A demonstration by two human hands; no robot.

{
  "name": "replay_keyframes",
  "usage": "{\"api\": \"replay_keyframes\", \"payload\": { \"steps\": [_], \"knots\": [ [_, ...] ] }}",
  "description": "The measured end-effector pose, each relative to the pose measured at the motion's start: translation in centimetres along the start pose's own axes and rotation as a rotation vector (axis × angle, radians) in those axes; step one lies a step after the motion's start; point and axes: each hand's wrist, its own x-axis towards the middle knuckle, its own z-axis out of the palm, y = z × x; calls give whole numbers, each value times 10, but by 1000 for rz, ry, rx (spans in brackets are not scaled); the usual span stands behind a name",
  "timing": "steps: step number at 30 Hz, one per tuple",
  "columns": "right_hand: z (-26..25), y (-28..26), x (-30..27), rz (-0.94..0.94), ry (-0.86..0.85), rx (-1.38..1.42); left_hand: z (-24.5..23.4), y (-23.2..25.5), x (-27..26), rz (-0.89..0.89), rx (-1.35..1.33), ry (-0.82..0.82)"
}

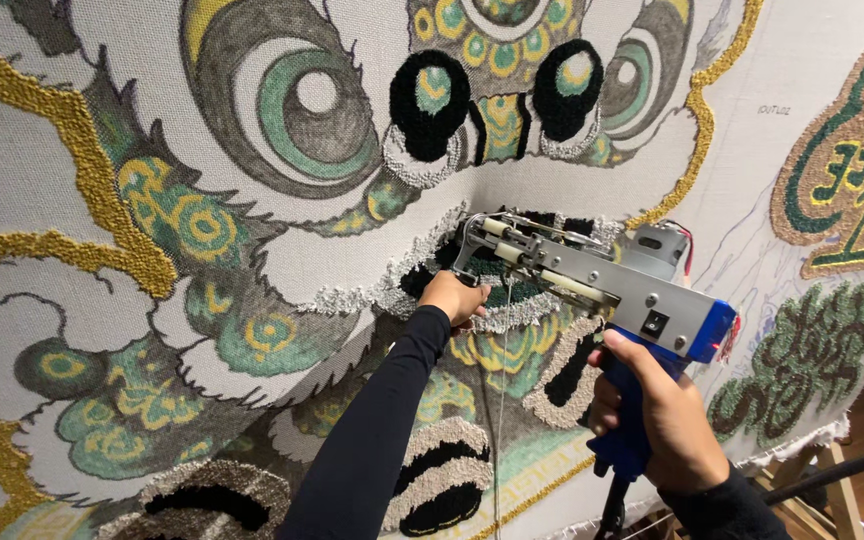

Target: The person uses a handheld tufting gun to apply yarn to a canvas stretched on a frame, creating a detailed design of a stylized lion head. The operator guides the tool along the contours of the design, filling in specific areas with dark green yarn while holding the fabric taut with their other hand.

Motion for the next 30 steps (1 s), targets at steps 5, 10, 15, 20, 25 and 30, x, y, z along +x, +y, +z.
{"api": "replay_keyframes", "payload": {
  "steps": [5,10,15,20,25,30],
  "knots": [
    [2,-4,5,20,11,42,-4,10,5,33,14,-15],
    [0,-12,8,3,9,18,-3,16,-2,52,-68,-14],
    [-3,-20,13,-37,-22,-7,-4,24,-2,100,-49,5],
    [-6,-25,16,-68,-49,-14,-2,29,0,92,-140,7],
    [-14,-32,13,-86,-46,-88,4,29,8,129,-240,-81],
    [-47,-47,25,-21,-128,-78,26,25,1,279,-429,-204]
  ]
}}
